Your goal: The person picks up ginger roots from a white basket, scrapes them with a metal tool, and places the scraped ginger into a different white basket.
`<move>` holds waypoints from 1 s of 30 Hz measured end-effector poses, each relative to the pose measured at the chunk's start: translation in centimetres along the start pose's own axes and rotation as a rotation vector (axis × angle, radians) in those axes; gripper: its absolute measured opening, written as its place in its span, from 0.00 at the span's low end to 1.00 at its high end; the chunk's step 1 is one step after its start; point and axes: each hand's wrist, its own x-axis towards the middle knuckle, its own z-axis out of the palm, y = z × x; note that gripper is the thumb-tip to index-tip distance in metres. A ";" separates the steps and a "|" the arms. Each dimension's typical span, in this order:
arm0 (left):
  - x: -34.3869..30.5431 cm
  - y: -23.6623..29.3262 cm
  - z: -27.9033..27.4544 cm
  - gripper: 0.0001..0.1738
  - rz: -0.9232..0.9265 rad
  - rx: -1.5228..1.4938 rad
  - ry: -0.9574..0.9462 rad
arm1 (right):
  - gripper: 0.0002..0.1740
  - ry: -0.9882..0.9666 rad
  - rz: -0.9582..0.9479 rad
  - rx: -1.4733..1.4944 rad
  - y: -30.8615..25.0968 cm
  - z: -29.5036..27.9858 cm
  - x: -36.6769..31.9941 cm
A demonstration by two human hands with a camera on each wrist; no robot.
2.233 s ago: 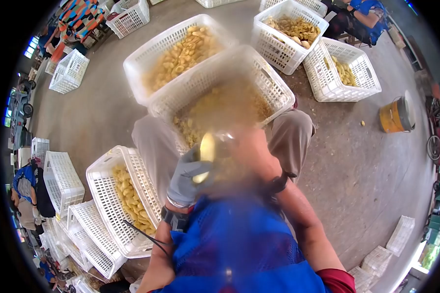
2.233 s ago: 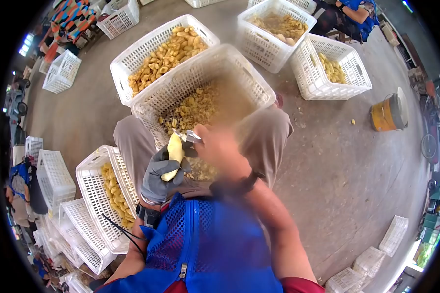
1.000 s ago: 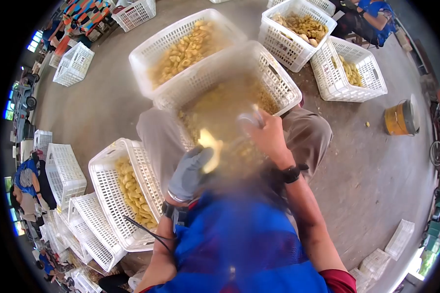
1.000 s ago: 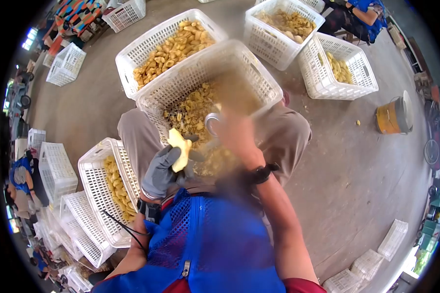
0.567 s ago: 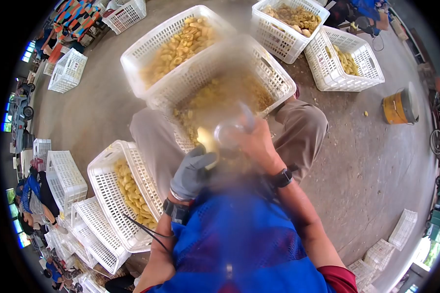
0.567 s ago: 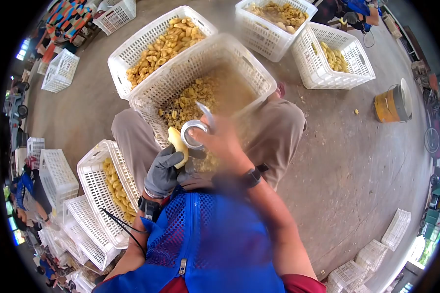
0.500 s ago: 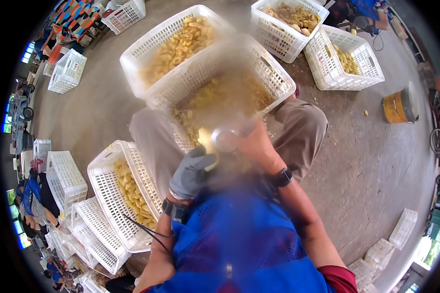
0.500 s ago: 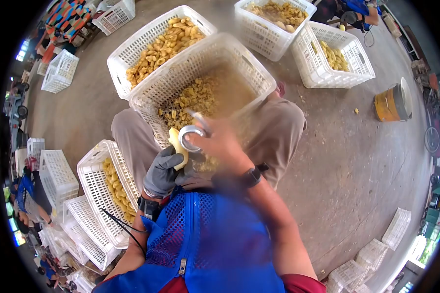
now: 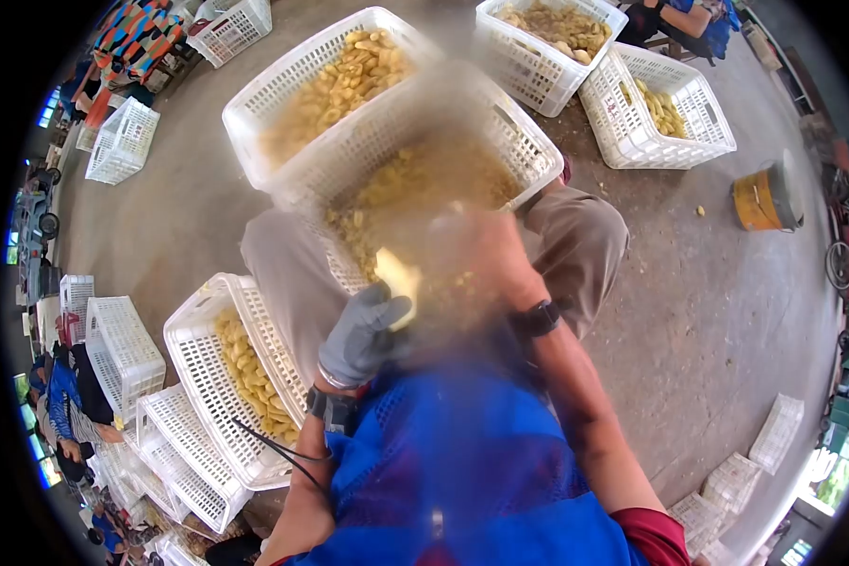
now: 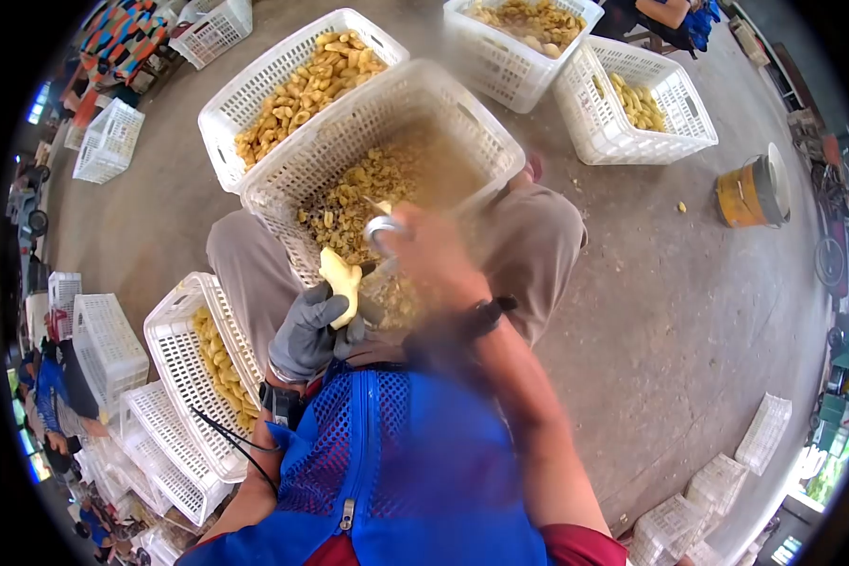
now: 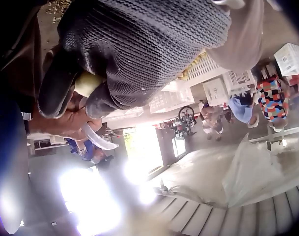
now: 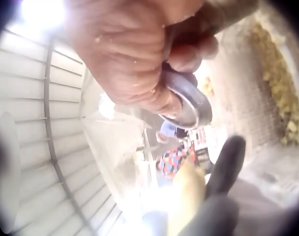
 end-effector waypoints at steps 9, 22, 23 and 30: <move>0.3 0.8 2.9 0.35 0.040 0.120 0.065 | 0.23 -0.071 -0.095 -0.018 0.0 0.0 0.5; 0.5 0.1 2.2 0.27 0.095 0.126 0.085 | 0.22 -0.130 -0.043 0.009 -1.0 -0.3 -0.8; 0.6 0.0 2.6 0.26 0.118 0.101 0.128 | 0.22 -0.148 -0.113 -0.168 -1.2 -0.4 -1.1; 0.5 -0.3 2.9 0.31 0.071 -0.048 0.089 | 0.20 -0.156 -0.068 0.268 0.6 0.8 -2.5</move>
